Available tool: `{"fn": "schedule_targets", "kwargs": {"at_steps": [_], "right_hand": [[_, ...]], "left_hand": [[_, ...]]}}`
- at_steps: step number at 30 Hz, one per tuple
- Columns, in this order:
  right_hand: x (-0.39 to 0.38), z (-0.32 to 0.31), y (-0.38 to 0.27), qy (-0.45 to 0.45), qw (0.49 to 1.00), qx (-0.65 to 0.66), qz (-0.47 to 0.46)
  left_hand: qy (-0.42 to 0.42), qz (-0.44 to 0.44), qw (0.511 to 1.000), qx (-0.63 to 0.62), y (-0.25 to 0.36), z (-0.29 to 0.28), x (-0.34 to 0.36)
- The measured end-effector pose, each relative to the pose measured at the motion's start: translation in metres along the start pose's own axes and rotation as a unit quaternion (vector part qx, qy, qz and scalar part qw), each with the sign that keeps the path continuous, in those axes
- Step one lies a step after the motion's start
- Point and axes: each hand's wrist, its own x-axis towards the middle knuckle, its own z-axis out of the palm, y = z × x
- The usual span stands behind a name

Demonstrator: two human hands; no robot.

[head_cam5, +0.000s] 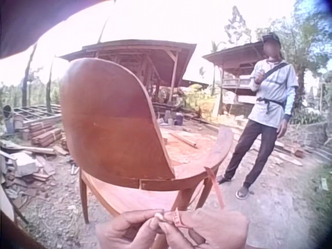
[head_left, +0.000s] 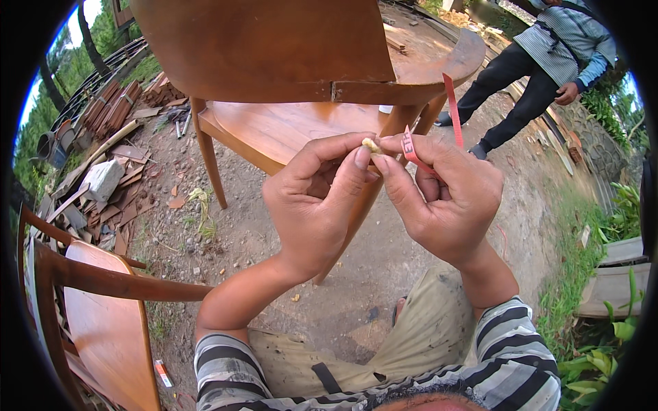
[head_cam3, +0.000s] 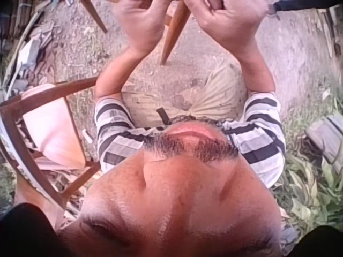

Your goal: The person is repairing a wooden chair by applying a small piece of wood filler to a damaged area on the chair's frame. They then use a red ribbon to wrap and secure the filler in place, pressing it firmly to ensure adhesion.

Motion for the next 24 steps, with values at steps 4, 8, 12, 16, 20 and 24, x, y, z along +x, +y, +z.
{"fn": "schedule_targets", "kwargs": {"at_steps": [4,8,12,16,20,24], "right_hand": [[0.000,0.005,0.004,0.021,0.999,-0.013,-0.039],[0.001,0.006,0.008,0.021,0.998,-0.031,-0.044],[-0.001,0.004,0.005,0.003,1.000,-0.025,0.016],[-0.002,0.010,0.009,0.026,1.000,-0.006,0.013],[-0.001,0.008,0.015,0.047,0.997,-0.010,0.053],[0.001,0.001,0.014,0.077,0.989,0.016,0.123]], "left_hand": [[-0.004,0.007,1.000,0.026,0.001,0.001,-0.002],[-0.012,0.022,0.998,0.054,-0.002,-0.001,-0.001],[-0.013,0.024,0.996,0.086,-0.002,0.000,-0.001],[-0.005,0.011,0.998,0.064,-0.001,0.001,0.000],[0.007,-0.010,0.999,0.041,-0.003,-0.002,0.001],[0.056,-0.013,0.998,0.034,-0.011,-0.007,0.012]]}}
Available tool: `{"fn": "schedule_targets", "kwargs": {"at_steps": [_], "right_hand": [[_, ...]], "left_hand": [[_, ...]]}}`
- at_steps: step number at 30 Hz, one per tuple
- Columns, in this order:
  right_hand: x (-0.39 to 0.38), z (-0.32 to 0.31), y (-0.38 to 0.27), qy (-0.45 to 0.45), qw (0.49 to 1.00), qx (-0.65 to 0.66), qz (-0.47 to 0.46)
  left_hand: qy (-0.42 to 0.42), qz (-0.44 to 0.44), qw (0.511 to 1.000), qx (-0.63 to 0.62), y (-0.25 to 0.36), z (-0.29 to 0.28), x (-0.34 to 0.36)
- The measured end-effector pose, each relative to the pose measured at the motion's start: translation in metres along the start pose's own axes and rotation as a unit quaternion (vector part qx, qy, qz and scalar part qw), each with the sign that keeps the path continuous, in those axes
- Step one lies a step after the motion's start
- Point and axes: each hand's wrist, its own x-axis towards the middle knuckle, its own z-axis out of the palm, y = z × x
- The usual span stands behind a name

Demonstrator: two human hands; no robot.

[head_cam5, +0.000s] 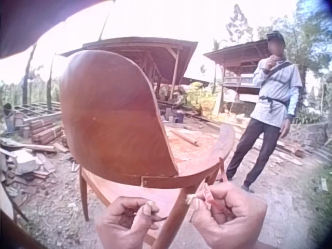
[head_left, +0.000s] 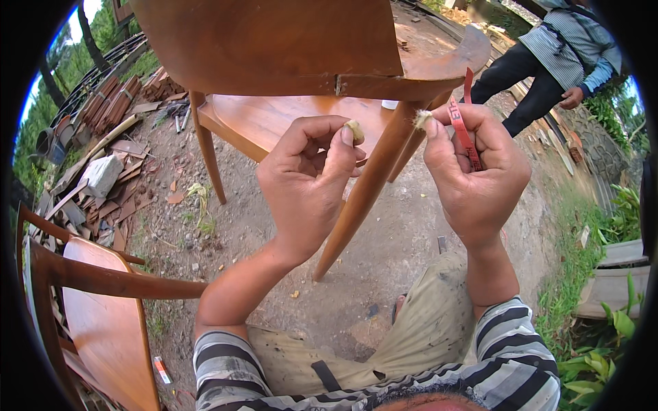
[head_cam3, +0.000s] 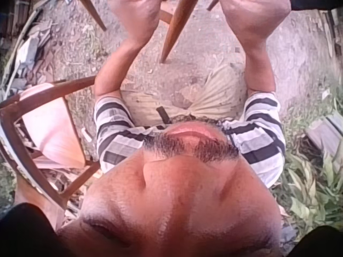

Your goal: The person is repairing a wooden chair by applying a small piece of wood filler to a damaged area on the chair's frame. They then use a red ribbon to wrap and secure the filler in place, pressing it firmly to ensure adhesion.

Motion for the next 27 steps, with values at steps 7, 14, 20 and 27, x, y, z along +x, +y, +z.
{"fn": "schedule_targets", "kwargs": {"at_steps": [7,14,20,27], "right_hand": [[0.002,-0.006,-0.008,-0.034,0.999,0.034,0.026],[0.002,-0.005,-0.006,-0.038,0.998,0.043,0.041],[0.003,-0.004,-0.005,-0.049,0.997,0.060,0.020],[-0.003,0.008,-0.008,-0.097,0.986,0.128,0.046]], "left_hand": [[-0.162,-0.021,0.862,0.479,-0.050,-0.050,0.054],[-0.133,0.065,0.836,0.528,-0.086,-0.072,0.064],[-0.040,0.081,0.902,0.423,-0.040,-0.055,0.060],[-0.166,0.021,0.982,0.083,0.011,-0.023,0.027]]}}
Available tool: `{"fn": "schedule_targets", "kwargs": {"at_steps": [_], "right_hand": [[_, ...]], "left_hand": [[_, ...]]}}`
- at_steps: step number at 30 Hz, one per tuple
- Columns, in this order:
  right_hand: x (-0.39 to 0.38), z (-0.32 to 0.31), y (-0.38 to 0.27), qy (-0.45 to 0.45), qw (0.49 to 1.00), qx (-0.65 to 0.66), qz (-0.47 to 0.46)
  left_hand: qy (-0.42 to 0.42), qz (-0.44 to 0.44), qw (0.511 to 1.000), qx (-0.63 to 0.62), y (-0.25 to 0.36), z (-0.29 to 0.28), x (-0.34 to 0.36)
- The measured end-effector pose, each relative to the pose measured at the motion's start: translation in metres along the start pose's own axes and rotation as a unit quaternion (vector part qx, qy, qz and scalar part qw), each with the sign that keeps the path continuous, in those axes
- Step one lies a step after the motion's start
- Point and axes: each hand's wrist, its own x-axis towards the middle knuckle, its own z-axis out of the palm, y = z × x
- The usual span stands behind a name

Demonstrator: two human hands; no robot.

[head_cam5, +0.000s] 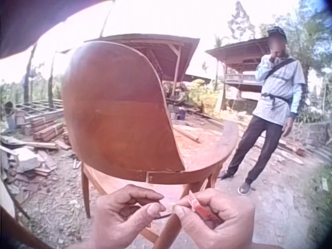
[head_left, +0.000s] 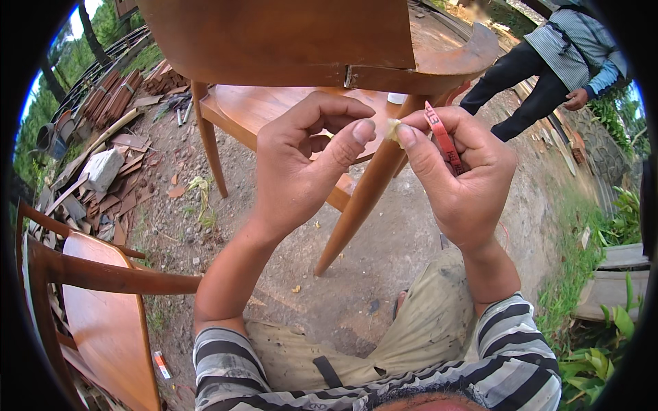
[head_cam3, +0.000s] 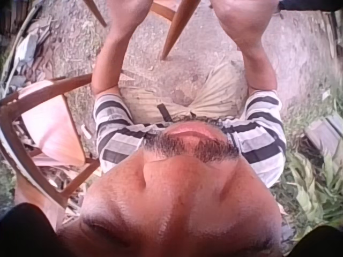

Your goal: The person is repairing a wooden chair by applying a small piece of wood filler to a damaged area on the chair's frame. They then use a red ribbon to wrap and secure the filler in place, pressing it firmly to ensure adhesion.

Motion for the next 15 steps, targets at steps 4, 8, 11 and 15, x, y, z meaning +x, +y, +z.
{"fn": "schedule_targets", "kwargs": {"at_steps": [4,8,11,15], "right_hand": [[0.000,0.009,0.005,0.003,0.999,0.051,-0.016],[0.001,0.018,0.009,0.027,0.995,0.097,0.003],[0.006,0.020,0.005,0.028,0.994,0.102,-0.006],[0.006,0.007,-0.005,0.005,0.998,0.000,-0.061]], "left_hand": [[-0.029,-0.047,0.992,-0.112,0.004,0.010,-0.007],[-0.013,-0.063,0.992,-0.112,0.001,0.011,-0.008],[0.020,-0.069,0.986,-0.149,0.004,0.013,-0.006],[0.101,-0.036,0.990,-0.095,0.007,0.014,-0.004]]}}
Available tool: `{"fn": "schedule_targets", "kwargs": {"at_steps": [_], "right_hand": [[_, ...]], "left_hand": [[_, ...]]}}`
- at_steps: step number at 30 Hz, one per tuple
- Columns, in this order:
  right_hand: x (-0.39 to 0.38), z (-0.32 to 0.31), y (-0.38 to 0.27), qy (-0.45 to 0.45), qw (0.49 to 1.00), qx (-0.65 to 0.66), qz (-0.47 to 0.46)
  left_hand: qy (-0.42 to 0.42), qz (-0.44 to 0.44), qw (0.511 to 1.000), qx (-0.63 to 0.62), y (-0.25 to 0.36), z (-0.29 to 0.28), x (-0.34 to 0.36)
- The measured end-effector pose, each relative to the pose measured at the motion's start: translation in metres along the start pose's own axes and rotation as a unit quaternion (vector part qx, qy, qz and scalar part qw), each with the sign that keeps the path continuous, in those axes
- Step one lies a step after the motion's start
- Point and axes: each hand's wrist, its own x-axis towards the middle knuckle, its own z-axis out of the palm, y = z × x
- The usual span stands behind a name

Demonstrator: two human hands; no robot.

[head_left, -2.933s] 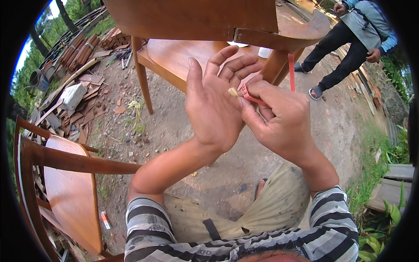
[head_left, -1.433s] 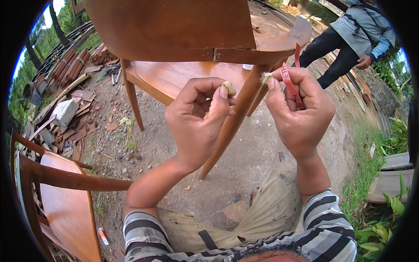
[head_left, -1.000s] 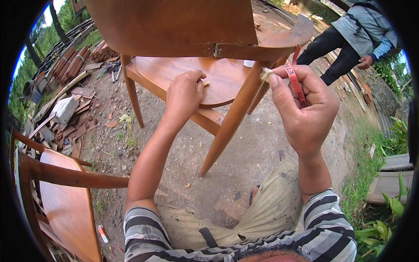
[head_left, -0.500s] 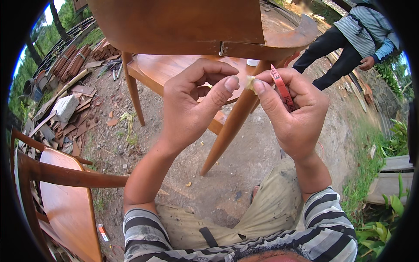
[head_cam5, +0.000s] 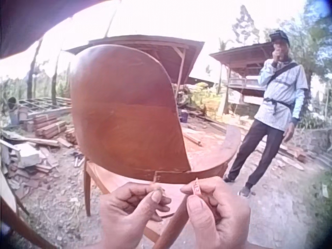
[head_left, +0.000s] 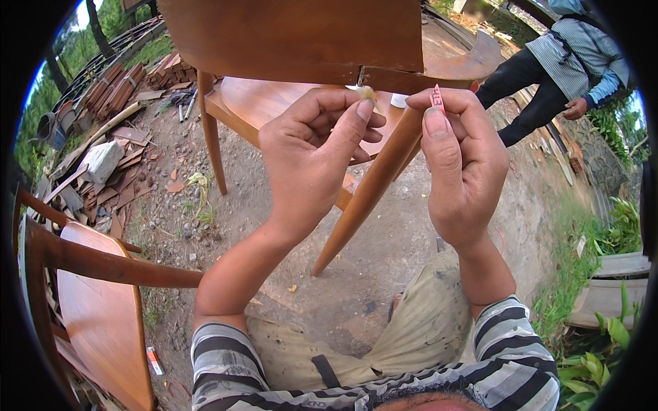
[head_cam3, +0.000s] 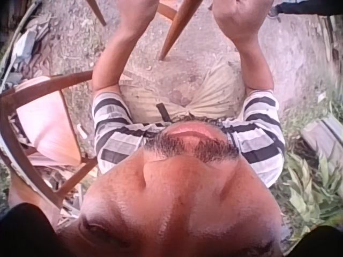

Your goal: The person is repairing a wooden chair by applying a small piece of wood filler to a damaged area on the chair's frame. They then use a red ribbon to wrap and secure the filler in place, pressing it firmly to ensure adhesion.

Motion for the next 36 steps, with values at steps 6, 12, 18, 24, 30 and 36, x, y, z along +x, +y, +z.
{"fn": "schedule_targets", "kwargs": {"at_steps": [6,12,18,24,30,36], "right_hand": [[0.009,0.007,0.009,0.011,0.963,-0.181,-0.201],[0.020,0.010,0.002,-0.037,0.951,-0.246,-0.184],[0.026,0.016,-0.001,-0.044,0.953,-0.253,-0.163],[0.030,0.017,-0.002,-0.044,0.951,-0.268,-0.147],[0.031,0.017,-0.003,-0.043,0.945,-0.287,-0.150],[0.032,0.022,-0.006,-0.031,0.938,-0.307,-0.159]], "left_hand": [[0.025,0.098,0.985,0.136,0.000,0.001,0.010],[0.058,0.107,0.974,0.192,0.018,-0.002,0.016],[0.040,0.099,0.971,0.215,0.024,-0.004,0.019],[0.043,0.106,0.966,0.231,0.023,-0.004,0.020],[0.041,0.164,0.948,0.271,0.018,-0.003,0.017],[0.054,0.278,0.913,0.294,0.001,-0.003,0.020]]}}
